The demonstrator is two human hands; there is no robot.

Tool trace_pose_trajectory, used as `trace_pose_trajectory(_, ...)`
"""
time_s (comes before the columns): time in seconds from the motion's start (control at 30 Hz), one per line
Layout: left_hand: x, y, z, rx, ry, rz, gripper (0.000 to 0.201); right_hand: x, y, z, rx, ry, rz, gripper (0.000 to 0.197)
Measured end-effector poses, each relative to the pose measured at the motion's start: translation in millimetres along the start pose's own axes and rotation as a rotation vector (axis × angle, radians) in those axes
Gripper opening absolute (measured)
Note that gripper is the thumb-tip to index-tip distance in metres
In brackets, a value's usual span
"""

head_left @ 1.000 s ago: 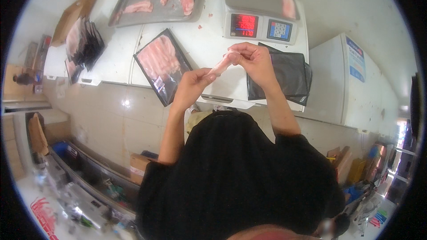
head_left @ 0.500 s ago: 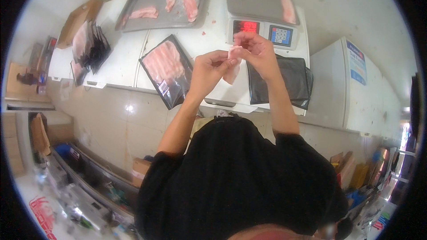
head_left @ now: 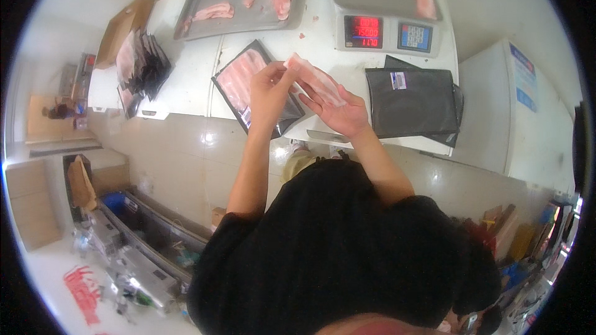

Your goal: The person weighs slices of meat on a digital scale and places them into black plastic packaging trays.

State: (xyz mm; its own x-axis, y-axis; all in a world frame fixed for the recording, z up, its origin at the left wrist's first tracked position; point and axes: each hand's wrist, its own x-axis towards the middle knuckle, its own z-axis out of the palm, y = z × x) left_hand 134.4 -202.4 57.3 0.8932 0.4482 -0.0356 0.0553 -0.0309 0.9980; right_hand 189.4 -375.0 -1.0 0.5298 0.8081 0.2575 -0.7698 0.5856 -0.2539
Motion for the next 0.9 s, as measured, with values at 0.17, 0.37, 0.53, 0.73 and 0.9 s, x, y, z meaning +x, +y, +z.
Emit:
trace_pose_trajectory(0.17, -2, -7, -30, -0.049, -0.115, -0.042, 0.012, -3, 10, 5, 0.059, 0.055, 0.019, 0.083)
trace_pose_trajectory(0.37, 13, -16, -68, 0.063, -0.123, -0.083, 0.015, -11, 28, 4, 0.050, 0.047, 0.001, 0.085)
trace_pose_trajectory(0.53, 30, -17, -127, 0.498, -0.490, -0.093, 0.025, -60, 69, 8, -0.008, 0.413, -0.110, 0.093)
trace_pose_trajectory(0.73, 7, -54, -115, 0.697, -0.898, 0.449, 0.039, -101, 155, 3, 0.085, 0.590, -0.289, 0.097)
trace_pose_trajectory(0.9, 21, -84, -102, 0.696, -0.924, 0.597, 0.018, -82, 197, -2, 0.160, 0.690, -0.392, 0.095)
